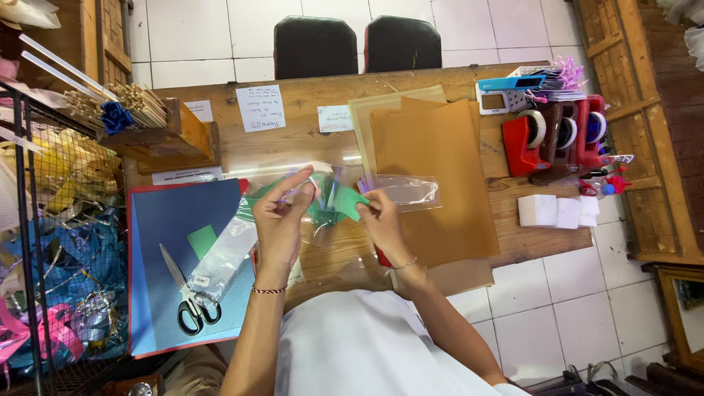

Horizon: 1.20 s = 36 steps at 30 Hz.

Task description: The person places green rectangular foam pieces into clear plastic zip-top bags one by one by hand.

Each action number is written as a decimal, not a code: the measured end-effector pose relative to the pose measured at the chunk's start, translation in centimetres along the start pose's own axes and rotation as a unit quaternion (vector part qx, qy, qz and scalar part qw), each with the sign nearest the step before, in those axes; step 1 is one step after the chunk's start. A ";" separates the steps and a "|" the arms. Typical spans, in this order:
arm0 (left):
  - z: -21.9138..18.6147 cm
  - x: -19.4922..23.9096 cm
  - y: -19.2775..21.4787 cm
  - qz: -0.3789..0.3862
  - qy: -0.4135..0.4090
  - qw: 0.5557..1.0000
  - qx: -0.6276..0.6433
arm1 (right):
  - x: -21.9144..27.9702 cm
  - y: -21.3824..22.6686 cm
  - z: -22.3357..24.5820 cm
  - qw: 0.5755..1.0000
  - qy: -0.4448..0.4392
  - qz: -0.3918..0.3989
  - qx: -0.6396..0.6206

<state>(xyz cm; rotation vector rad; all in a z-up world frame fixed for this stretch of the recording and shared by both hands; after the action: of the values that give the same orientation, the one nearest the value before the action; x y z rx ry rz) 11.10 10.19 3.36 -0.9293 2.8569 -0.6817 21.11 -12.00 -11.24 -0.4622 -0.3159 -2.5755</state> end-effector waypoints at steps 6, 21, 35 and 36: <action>-3.1 0.0 -1.2 -0.003 -0.043 0.998 -0.038 | 6.6 5.7 11.6 0.982 0.082 -0.101 -0.136; -4.9 1.3 -3.6 0.010 -0.083 0.995 -0.057 | 9.8 3.6 15.0 0.962 0.181 -0.052 -0.198; -4.4 1.7 -5.9 0.069 -0.064 0.991 -0.094 | 8.6 2.2 17.7 0.973 0.198 0.019 -0.116; -4.9 1.9 -6.0 0.064 -0.059 0.990 -0.107 | 8.4 2.0 17.8 0.973 0.192 0.017 -0.123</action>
<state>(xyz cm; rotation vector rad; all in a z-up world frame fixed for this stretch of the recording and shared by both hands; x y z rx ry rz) 11.92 6.72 10.48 -0.7702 2.8913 -0.3024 19.99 -11.96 8.52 -0.0436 0.1473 -2.6089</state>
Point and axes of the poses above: each hand's wrist, its own x-axis away from the middle knuckle, its own y-axis out of the back of the hand, z = x × y, the point moved 10 cm from there along -x, towards the middle knuckle, and after that the axes turned 9 degrees about z, right-handed, at the moved point
